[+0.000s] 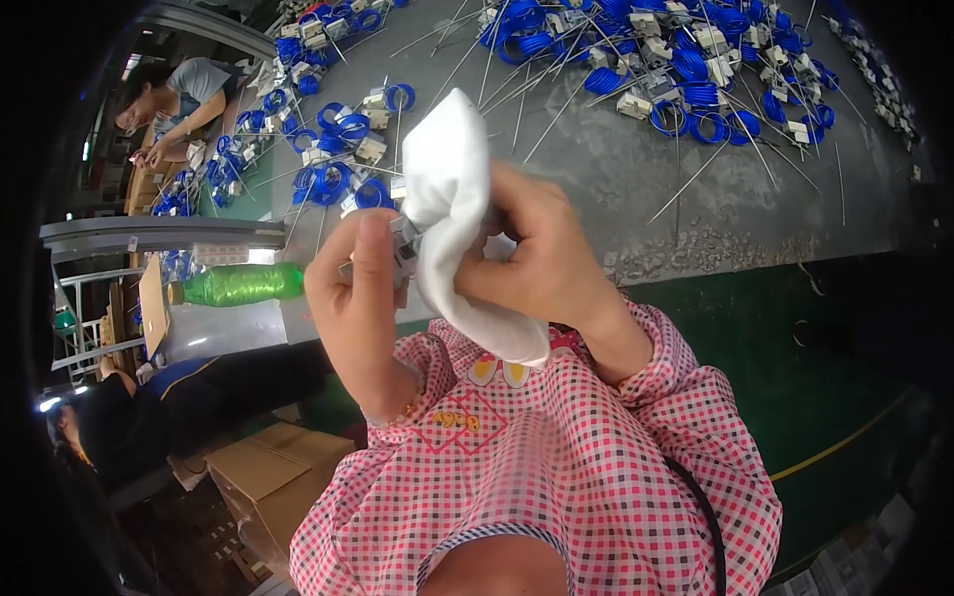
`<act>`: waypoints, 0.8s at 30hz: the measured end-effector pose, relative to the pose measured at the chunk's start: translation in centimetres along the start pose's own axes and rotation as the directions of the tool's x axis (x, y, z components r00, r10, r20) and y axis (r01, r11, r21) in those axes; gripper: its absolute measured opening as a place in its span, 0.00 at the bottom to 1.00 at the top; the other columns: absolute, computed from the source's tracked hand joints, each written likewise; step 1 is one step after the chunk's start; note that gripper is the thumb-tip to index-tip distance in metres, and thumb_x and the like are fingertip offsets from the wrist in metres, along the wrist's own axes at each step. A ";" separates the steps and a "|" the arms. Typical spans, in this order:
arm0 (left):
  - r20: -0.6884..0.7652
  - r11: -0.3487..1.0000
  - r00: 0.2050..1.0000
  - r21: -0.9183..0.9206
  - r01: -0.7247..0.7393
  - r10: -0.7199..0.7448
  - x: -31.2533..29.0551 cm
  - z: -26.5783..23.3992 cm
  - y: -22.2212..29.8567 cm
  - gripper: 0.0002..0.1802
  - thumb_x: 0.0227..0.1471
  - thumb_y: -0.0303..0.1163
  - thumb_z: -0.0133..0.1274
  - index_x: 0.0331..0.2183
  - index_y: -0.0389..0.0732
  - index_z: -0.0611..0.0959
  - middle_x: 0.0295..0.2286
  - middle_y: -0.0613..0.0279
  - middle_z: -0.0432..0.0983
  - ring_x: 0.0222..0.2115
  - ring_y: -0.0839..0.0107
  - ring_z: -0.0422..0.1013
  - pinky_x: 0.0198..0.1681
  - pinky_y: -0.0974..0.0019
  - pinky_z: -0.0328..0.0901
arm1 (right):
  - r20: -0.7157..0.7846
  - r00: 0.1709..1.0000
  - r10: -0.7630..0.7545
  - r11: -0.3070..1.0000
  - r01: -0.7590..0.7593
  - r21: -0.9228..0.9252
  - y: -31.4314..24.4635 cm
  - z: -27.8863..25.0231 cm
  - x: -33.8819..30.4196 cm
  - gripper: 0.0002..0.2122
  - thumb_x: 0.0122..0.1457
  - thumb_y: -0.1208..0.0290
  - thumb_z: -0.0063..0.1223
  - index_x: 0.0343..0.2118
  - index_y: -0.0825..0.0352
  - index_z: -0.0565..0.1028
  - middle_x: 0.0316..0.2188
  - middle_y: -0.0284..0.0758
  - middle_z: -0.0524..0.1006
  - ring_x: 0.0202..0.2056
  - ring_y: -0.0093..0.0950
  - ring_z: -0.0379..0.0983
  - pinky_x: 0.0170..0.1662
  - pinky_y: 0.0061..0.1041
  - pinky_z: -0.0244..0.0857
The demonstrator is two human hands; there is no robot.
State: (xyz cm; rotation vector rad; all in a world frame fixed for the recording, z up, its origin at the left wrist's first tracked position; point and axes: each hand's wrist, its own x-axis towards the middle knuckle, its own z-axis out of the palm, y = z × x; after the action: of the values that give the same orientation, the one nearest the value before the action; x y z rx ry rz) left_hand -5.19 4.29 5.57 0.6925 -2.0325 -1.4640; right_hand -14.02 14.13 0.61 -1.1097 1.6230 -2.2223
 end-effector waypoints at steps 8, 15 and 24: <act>0.022 0.973 0.980 0.117 -0.201 0.200 0.4 -0.8 -1.4 0.09 0.40 0.29 0.53 0.23 0.33 0.74 0.08 0.68 0.64 0.10 0.86 0.56 0.12 0.79 0.48 | 0.095 0.992 -0.087 0.968 0.106 -0.226 0.2 -0.8 0.4 0.14 0.35 0.78 0.52 0.31 0.70 0.70 0.23 0.37 0.72 0.23 0.28 0.71 0.25 0.22 0.62; -0.389 0.981 0.901 0.042 -0.190 0.192 4.4 -5.9 -0.8 0.14 0.49 0.38 0.44 0.26 0.35 0.73 0.13 0.67 0.65 0.11 0.86 0.58 0.12 0.83 0.48 | -0.567 0.812 0.138 0.990 -0.090 0.111 3.3 -6.7 -0.2 0.10 0.49 0.78 0.44 0.36 0.72 0.67 0.33 0.37 0.71 0.31 0.23 0.69 0.35 0.20 0.64; -0.173 0.641 0.956 0.767 -0.020 0.237 18.5 -10.0 -9.9 0.16 0.43 0.37 0.49 0.30 0.34 0.71 0.20 0.54 0.72 0.22 0.66 0.70 0.26 0.68 0.62 | -0.484 0.875 -0.014 0.902 -0.199 -0.384 5.7 -10.6 -2.9 0.17 0.41 0.69 0.54 0.34 0.69 0.63 0.28 0.34 0.65 0.31 0.24 0.62 0.36 0.21 0.59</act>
State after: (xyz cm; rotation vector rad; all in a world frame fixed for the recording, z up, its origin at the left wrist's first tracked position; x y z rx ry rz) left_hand -10.86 -17.81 1.10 0.9661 -2.3862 -0.3219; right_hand -20.44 21.35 -7.04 -0.5378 2.3947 -2.2550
